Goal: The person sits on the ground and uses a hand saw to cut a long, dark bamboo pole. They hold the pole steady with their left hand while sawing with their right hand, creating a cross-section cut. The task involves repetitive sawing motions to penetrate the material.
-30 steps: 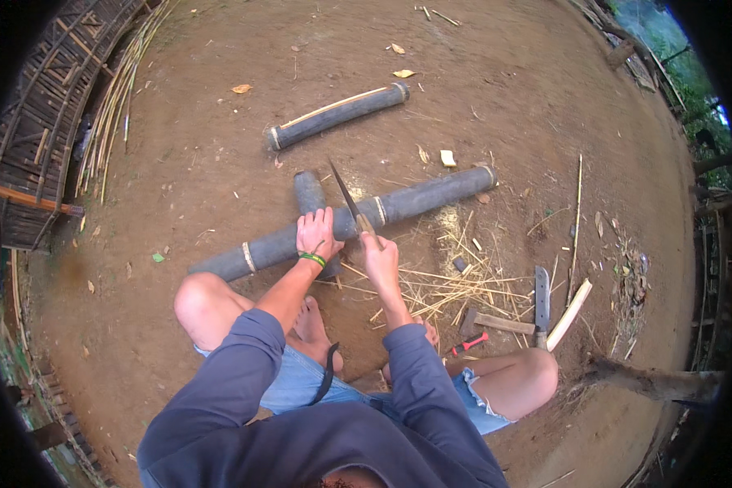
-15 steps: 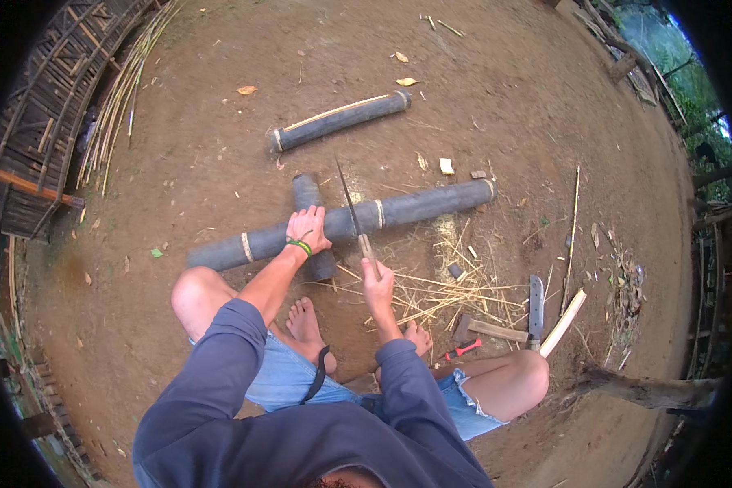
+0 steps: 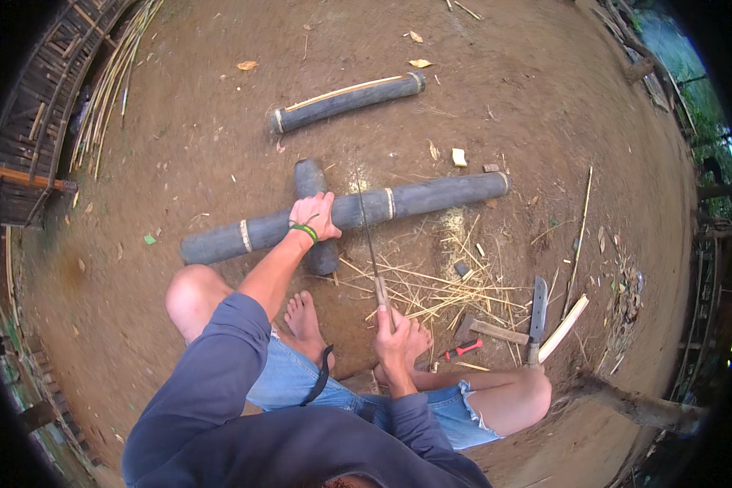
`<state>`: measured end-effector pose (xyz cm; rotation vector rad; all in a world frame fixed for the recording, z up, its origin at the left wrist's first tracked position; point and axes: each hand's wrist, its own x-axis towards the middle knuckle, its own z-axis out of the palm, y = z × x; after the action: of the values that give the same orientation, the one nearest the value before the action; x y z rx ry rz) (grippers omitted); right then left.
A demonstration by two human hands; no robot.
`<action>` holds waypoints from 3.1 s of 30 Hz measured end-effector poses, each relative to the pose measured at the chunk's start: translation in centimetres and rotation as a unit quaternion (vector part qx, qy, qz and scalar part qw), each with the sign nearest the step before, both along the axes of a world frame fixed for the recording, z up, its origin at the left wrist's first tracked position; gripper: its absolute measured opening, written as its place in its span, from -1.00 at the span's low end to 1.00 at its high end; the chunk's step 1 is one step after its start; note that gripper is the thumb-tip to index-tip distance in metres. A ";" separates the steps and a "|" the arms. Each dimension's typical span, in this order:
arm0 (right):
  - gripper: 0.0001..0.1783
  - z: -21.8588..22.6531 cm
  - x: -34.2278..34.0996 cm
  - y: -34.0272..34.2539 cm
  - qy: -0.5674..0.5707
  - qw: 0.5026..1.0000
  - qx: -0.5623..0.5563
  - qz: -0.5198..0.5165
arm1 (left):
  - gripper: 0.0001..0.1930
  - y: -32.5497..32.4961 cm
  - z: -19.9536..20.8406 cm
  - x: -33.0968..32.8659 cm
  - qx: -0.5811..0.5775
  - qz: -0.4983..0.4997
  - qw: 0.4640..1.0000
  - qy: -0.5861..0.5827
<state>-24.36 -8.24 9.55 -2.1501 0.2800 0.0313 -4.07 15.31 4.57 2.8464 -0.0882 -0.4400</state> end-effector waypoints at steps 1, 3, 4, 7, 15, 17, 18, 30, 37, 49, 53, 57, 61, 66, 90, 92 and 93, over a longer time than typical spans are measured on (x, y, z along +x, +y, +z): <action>-0.48 0.2 -0.1 -0.1 -0.018 0.998 -0.064 -0.003 | -0.23 -0.1 0.3 0.1 0.000 0.000 1.000 0.005; -0.45 -3.4 3.7 -0.3 0.029 0.988 0.149 -0.009 | -0.22 -0.4 0.3 0.0 -0.004 -0.005 1.000 0.004; -0.44 -3.8 6.7 0.3 0.016 0.986 0.167 0.017 | -0.22 -0.3 0.2 -0.1 -0.005 -0.005 1.000 -0.001; -0.42 -4.5 11.0 1.5 0.003 0.983 0.183 0.000 | -0.23 -1.0 0.1 0.7 -0.016 -0.023 1.000 0.006; -0.49 -4.0 4.1 1.1 0.034 0.979 0.198 -0.039 | -0.23 0.4 0.0 1.6 -0.004 -0.045 0.999 0.008; -0.48 -3.7 5.6 1.2 0.034 0.981 0.189 -0.029 | -0.22 0.8 0.3 1.9 -0.001 -0.054 0.998 0.007; -0.47 -3.5 6.6 1.3 0.045 0.984 0.173 -0.022 | -0.21 1.0 -0.2 1.9 -0.005 -0.063 0.998 -0.004; -0.53 -2.0 2.4 -1.5 0.082 0.987 0.140 0.005 | -0.22 -0.4 0.2 1.7 0.001 -0.004 1.000 0.024; -0.47 -3.5 14.7 3.0 0.031 0.986 0.162 0.021 | -0.25 -0.8 -0.4 1.4 0.005 -0.015 1.000 -0.005; -0.49 -3.3 14.7 2.6 -0.001 0.983 0.185 0.001 | -0.27 -1.3 0.6 2.2 -0.005 -0.009 1.000 0.015; -0.49 -2.8 2.7 -1.1 -0.015 0.996 0.085 0.019 | -0.24 0.3 0.6 1.6 0.018 -0.007 0.999 0.035; -0.47 -3.4 6.1 -0.3 -0.003 0.983 0.182 0.019 | -0.24 -0.5 -0.2 0.9 0.002 -0.014 1.000 -0.005; -0.46 -4.0 14.1 2.5 -0.005 0.985 0.175 0.006 | -0.24 -1.2 0.3 2.7 -0.009 -0.022 0.999 0.024; -0.49 -1.0 2.9 -1.9 0.047 0.983 0.177 0.016 | -0.23 0.5 0.1 1.6 -0.003 -0.012 1.000 0.018; -0.47 -3.9 16.3 4.2 0.061 0.975 0.201 -0.068 | -0.19 -1.4 1.3 2.4 0.008 -0.035 0.999 0.016; -0.48 1.4 18.0 4.5 0.149 0.944 0.283 -0.086 | -0.17 -0.7 0.4 1.4 0.018 -0.034 0.999 0.001; -0.49 5.5 17.8 4.8 0.137 0.933 0.323 -0.074 | -0.15 0.0 -0.2 1.0 0.029 -0.033 0.999 -0.013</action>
<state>-6.59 -3.47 15.04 -1.4597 0.5153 0.2992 -3.03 15.36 4.40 2.9131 -0.1787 -0.4254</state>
